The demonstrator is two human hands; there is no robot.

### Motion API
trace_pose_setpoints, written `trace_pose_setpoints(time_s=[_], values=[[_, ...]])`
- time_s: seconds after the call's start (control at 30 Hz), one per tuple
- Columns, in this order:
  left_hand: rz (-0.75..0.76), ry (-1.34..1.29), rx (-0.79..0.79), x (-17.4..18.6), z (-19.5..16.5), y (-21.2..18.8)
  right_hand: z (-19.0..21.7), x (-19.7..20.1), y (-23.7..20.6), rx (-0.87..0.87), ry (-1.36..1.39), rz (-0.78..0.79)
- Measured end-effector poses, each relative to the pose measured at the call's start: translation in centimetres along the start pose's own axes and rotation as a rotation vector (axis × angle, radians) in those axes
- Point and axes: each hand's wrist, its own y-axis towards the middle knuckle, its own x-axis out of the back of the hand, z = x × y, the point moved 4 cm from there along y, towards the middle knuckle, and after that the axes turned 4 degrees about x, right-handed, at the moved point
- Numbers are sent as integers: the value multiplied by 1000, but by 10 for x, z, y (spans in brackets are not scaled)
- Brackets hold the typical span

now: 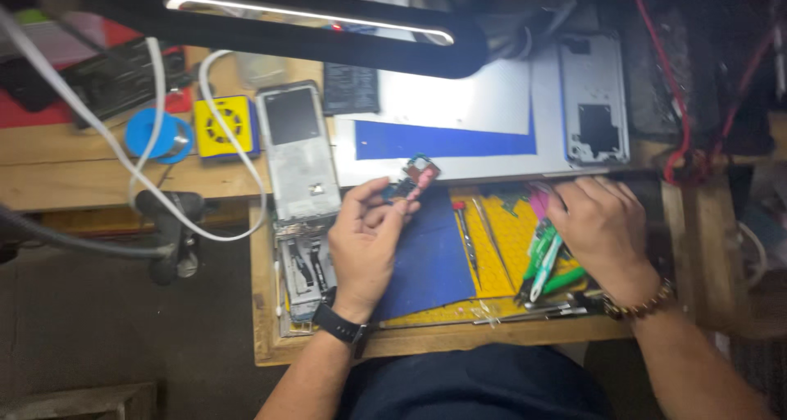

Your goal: The person disassembles a smartphone, removes the motherboard, and uses a small tool to scrape and clean the component. They handle the motherboard and a small plastic container while working at a cluttered desk.

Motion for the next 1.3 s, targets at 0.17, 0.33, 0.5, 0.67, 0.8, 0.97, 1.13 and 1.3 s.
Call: trace_pose_setpoints(time_s=[0.17, 0.33, 0.5, 0.67, 0.8, 0.97, 1.13, 1.3], values=[[13, -69, 49, -3, 1, 0, -4, 10, -10, 62, 27, 67], [16, -172, 101, -4, 4, 2, 0, 18, -16, 50, 203, 75], [-22, -161, 122, -6, 2, 1, 23, 26, -24, -72, 867, -70], [-13, -125, 139, -9, -2, -2, 51, 10, 1, -83, 1987, 80], [0, -36, 130, -10, -6, -2, 53, 5, 27, 43, 2119, 249], [-5, -61, 126, -10, -6, 0, 45, -18, 50, -236, 1577, 201], [-12, -31, 103, -10, -4, -1, 54, -12, 74, -138, 1162, 191], [-12, -1, 119, -12, -4, 0, 77, 27, 88, 166, 735, -72]])
